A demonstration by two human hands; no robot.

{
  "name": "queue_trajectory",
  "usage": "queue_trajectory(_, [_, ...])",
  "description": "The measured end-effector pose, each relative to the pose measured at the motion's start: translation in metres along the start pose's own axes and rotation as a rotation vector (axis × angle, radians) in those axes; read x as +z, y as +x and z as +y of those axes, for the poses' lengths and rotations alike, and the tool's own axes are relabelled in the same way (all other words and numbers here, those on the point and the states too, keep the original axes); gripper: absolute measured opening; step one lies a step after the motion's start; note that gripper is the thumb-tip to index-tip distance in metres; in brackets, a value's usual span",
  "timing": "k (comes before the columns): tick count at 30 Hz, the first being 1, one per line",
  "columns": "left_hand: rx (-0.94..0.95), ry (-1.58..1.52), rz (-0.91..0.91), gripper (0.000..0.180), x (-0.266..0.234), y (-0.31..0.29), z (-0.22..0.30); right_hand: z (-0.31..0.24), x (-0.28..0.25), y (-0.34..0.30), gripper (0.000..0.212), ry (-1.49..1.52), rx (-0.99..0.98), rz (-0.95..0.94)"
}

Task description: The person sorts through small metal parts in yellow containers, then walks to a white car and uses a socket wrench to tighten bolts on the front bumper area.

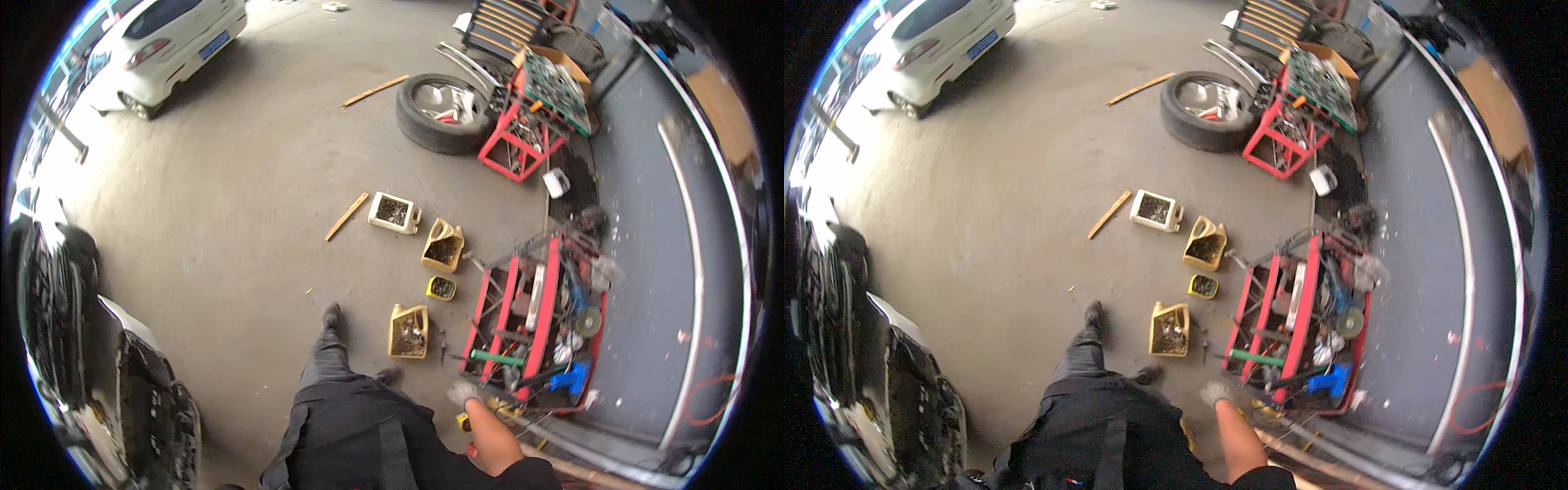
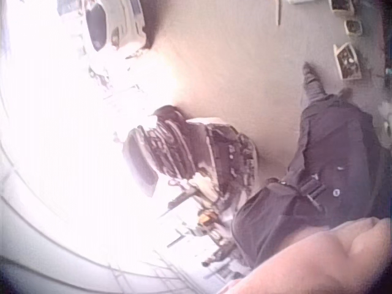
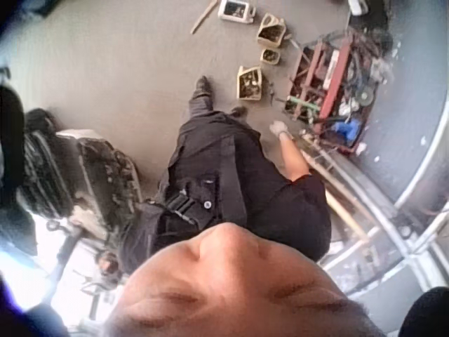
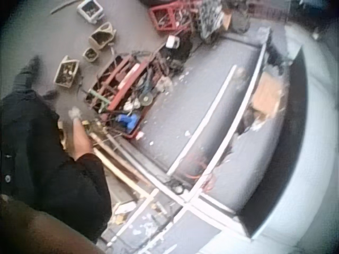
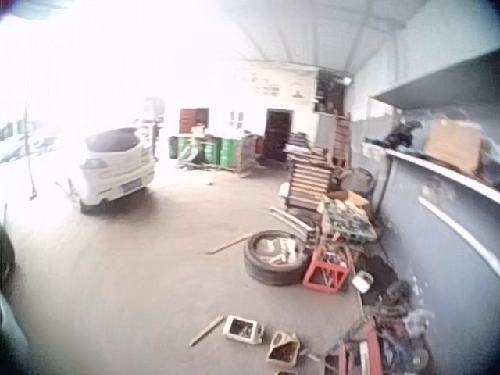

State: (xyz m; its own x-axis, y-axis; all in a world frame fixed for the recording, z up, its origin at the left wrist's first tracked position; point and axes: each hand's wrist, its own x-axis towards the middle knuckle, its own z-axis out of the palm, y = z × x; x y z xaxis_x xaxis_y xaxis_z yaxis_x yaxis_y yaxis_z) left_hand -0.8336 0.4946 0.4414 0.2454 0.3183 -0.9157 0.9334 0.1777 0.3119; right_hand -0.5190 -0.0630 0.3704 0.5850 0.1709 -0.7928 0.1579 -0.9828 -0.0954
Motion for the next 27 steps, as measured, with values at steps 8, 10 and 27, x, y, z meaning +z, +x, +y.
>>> queue_trajectory(8, [0.053, -0.408, -0.39, 0.033, 0.012, 0.143, -0.069, -0.18, -0.227, 0.127, 0.04, 0.177, -0.16, 0.381])
queue_trajectory(10, [0.153, 0.883, -0.292, 0.037, -0.042, 0.184, 0.062, -0.244, -0.25, 0.139, 0.04, 0.164, -0.206, 0.324])
queue_trajectory(27, [0.393, -0.769, 0.44, 0.047, -0.117, 0.18, 0.657, -0.656, -0.425, 0.156, 0.069, 1.197, -1.139, 0.054])
